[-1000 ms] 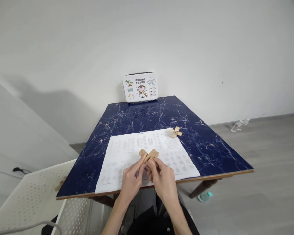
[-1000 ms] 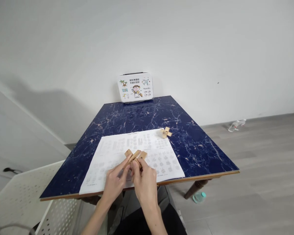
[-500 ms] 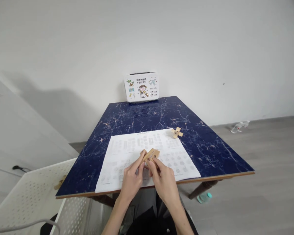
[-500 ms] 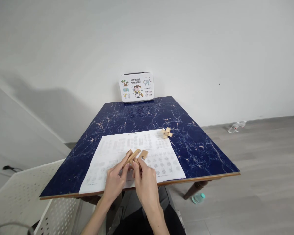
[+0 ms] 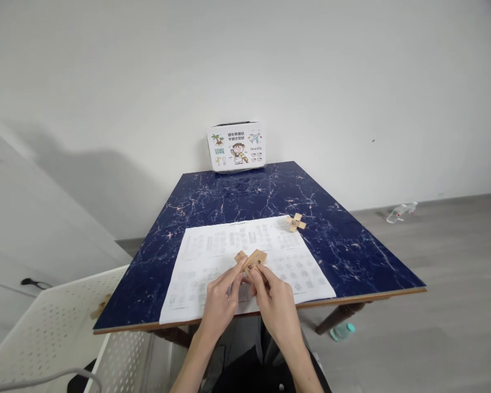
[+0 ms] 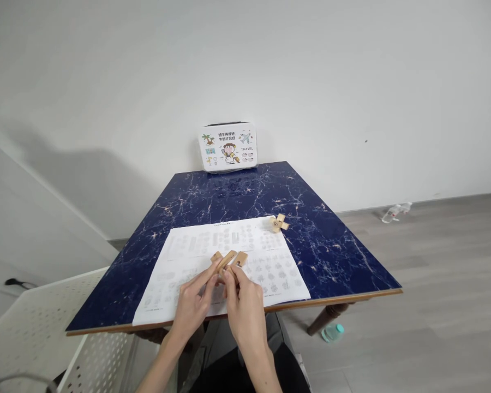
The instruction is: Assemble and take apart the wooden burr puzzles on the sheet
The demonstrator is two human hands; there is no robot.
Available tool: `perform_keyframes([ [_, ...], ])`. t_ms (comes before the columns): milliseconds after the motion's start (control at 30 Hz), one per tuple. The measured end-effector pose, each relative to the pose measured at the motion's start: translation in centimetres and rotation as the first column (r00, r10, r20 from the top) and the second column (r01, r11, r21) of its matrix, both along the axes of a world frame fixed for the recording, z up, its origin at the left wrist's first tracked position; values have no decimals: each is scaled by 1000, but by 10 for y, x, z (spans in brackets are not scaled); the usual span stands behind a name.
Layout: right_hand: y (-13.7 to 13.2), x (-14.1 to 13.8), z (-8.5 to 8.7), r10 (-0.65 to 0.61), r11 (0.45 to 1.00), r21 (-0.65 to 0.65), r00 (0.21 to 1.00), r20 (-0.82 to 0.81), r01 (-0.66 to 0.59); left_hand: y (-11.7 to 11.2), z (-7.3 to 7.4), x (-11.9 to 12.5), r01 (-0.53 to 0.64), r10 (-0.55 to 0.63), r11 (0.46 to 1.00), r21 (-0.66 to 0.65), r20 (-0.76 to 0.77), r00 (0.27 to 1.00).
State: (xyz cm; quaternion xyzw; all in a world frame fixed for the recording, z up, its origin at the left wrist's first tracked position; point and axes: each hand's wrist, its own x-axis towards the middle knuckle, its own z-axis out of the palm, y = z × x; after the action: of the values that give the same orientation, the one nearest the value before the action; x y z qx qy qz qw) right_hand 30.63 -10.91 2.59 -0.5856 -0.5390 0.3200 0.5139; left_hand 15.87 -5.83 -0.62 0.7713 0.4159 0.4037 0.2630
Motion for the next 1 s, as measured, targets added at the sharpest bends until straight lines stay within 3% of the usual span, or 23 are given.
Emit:
perform_keyframes([
  [500, 3, -4, -4, 27, 999, -25, 999, -26, -28, -2, 2, 0, -37, 37, 999, -26, 4, 999],
  [667, 6, 6, -5, 44, 998, -42, 997, -68, -47, 0, -1, -1, -82, 83, 996, -26, 43, 996],
  [833, 13, 25, -25, -148, 987, 85, 979, 137, 137, 2, 0, 0, -215, 224, 974, -74, 131, 966],
  [1000, 26, 27, -55, -142, 983, 163, 918, 370, 86, 3, 2, 0, -213, 227, 971, -107, 140, 964],
])
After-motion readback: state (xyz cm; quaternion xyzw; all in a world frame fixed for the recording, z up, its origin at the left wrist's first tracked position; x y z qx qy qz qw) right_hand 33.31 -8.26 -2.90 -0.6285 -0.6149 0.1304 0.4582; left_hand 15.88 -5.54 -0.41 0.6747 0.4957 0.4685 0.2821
